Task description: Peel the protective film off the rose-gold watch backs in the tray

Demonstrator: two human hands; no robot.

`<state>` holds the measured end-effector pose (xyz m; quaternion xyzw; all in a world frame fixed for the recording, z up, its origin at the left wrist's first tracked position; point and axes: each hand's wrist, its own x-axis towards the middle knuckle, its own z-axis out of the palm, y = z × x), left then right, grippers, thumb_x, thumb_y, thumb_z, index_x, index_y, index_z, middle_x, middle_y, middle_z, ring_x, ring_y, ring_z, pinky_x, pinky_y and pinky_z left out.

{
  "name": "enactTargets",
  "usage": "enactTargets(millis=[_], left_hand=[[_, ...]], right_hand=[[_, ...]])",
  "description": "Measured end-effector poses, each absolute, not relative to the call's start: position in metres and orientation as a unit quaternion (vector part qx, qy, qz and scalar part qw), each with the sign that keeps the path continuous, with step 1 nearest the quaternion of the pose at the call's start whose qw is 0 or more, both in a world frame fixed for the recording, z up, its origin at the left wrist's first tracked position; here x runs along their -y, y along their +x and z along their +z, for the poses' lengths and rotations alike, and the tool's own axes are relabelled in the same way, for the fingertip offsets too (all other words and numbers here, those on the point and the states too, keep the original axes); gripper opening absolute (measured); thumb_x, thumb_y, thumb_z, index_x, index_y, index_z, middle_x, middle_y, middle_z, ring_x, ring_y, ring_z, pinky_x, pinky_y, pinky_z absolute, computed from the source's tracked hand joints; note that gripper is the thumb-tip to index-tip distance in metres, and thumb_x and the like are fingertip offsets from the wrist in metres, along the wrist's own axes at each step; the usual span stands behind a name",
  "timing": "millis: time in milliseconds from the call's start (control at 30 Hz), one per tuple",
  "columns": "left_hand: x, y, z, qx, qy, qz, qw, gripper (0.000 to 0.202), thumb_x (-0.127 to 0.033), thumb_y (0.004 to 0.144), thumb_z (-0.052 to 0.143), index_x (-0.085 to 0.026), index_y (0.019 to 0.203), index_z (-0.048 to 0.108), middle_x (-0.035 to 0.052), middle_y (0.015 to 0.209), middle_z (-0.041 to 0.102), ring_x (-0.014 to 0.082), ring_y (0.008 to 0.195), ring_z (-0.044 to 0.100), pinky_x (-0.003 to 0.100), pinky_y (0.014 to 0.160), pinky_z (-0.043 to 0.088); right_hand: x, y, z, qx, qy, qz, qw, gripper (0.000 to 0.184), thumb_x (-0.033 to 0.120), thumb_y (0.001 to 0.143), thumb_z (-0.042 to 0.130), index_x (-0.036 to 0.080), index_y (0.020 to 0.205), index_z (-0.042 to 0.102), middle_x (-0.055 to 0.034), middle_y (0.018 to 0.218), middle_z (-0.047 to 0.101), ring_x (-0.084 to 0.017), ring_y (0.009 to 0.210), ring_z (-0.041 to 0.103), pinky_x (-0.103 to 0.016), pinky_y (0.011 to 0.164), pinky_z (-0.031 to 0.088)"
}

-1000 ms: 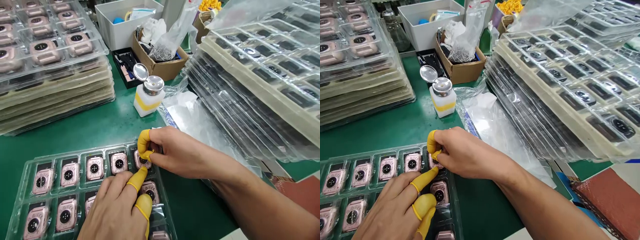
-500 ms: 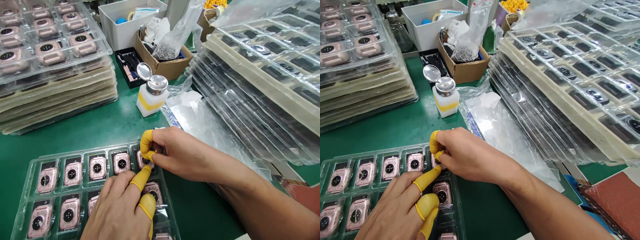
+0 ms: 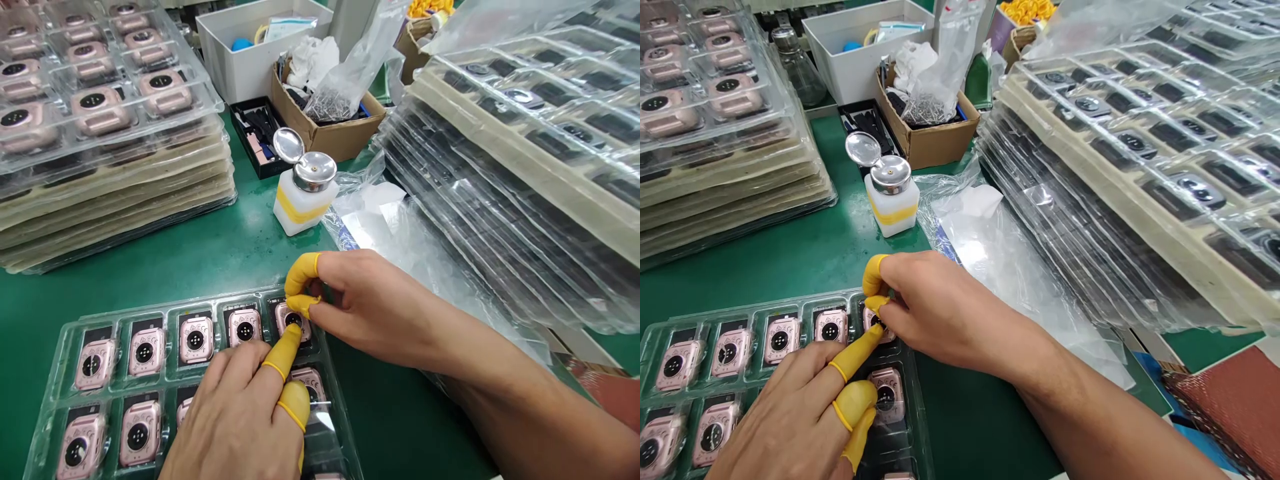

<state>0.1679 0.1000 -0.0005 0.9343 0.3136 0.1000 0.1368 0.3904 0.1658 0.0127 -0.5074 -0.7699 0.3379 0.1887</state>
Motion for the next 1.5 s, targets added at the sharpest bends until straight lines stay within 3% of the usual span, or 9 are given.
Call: enactTargets(millis=[133,367,600,767,967,1067,1200,1333,1500], left_hand=[[-0.097,0.159,-0.005,-0.321,0.929,0.075,0.170,0.026,-0.012,0.091,0.050,-0.025,0.102,0.070,0.0076,0.124,0.073,0.0311,0.113,0.060,0.048,0.091,0.057],[-0.100,0.155,-0.007,-0.348,0.909,0.089,0.209,0.015,-0.022,0.089,0.058,-0.027,0.095,0.071,0.0068,0.108,0.075,0.0279,0.098,0.063,0.044,0.084,0.059],[-0.115,0.178,0.002,-0.367,0.902,0.124,0.189,0.010,-0.027,0.089,0.061,-0.027,0.093,0.070,0.0083,0.105,0.073,0.0289,0.099,0.062,0.046,0.088,0.058],[-0.107,0.171,0.001,-0.357,0.903,0.132,0.200,0.007,-0.022,0.085,0.060,-0.025,0.086,0.067,0.0080,0.100,0.072,0.0275,0.094,0.063,0.044,0.086,0.058],[-0.099,0.153,0.021,-0.374,0.859,0.166,0.309,0.019,-0.009,0.086,0.050,-0.024,0.085,0.061,0.0028,0.097,0.068,0.0204,0.089,0.061,0.034,0.082,0.055],[-0.103,0.149,0.035,-0.384,0.848,0.142,0.336,0.022,-0.010,0.089,0.048,-0.025,0.090,0.063,0.0001,0.090,0.067,0.0185,0.084,0.061,0.030,0.076,0.055],[-0.108,0.144,0.041,-0.413,0.819,0.111,0.383,0.022,-0.013,0.087,0.047,-0.025,0.086,0.065,-0.0018,0.080,0.066,0.0172,0.074,0.062,0.027,0.064,0.053],[-0.104,0.132,0.040,-0.452,0.748,0.099,0.475,0.017,-0.019,0.089,0.053,-0.024,0.082,0.068,-0.0013,0.080,0.068,0.0168,0.076,0.065,0.025,0.065,0.055],[-0.095,0.117,0.037,-0.494,0.612,0.181,0.591,0.020,-0.017,0.086,0.062,-0.025,0.102,0.071,-0.0027,0.085,0.072,0.0139,0.074,0.067,0.022,0.065,0.057]], right_hand=[[-0.165,0.395,0.016,0.787,-0.521,0.296,0.146,0.007,0.018,0.086,0.065,0.023,0.081,0.063,0.0012,0.075,0.069,-0.015,0.064,0.057,-0.029,0.060,0.034],[-0.162,0.390,0.012,0.845,-0.482,0.231,-0.004,0.014,0.025,0.089,0.064,0.021,0.076,0.059,-0.0043,0.077,0.067,-0.020,0.071,0.059,-0.033,0.059,0.026],[-0.165,0.385,0.010,0.818,-0.502,0.281,0.016,0.022,0.017,0.093,0.056,0.020,0.071,0.053,-0.0015,0.076,0.063,-0.016,0.070,0.055,-0.030,0.060,0.028],[-0.169,0.387,0.012,0.812,-0.501,0.298,0.037,0.018,0.016,0.094,0.054,0.020,0.078,0.062,-0.0009,0.075,0.067,-0.015,0.068,0.055,-0.030,0.062,0.030],[-0.173,0.397,0.019,0.772,-0.487,0.383,0.146,0.020,0.013,0.092,0.051,0.020,0.085,0.068,0.0027,0.074,0.070,-0.012,0.062,0.054,-0.026,0.062,0.038],[-0.166,0.396,0.029,0.760,-0.462,0.412,0.201,0.014,0.016,0.092,0.057,0.019,0.094,0.071,-0.0003,0.088,0.076,-0.015,0.076,0.063,-0.026,0.071,0.045],[-0.149,0.379,0.048,0.794,-0.380,0.454,0.138,0.025,0.013,0.082,0.075,0.017,0.107,0.072,-0.0036,0.101,0.075,-0.018,0.090,0.065,-0.028,0.080,0.047],[-0.129,0.357,0.061,0.818,-0.382,0.429,0.038,0.016,0.004,0.076,0.069,0.017,0.086,0.068,-0.0019,0.086,0.071,-0.017,0.075,0.060,-0.028,0.067,0.043],[-0.114,0.345,0.062,0.744,-0.462,0.472,0.100,0.013,0.009,0.084,0.061,0.020,0.081,0.066,0.0018,0.079,0.070,-0.014,0.071,0.060,-0.026,0.064,0.042]])
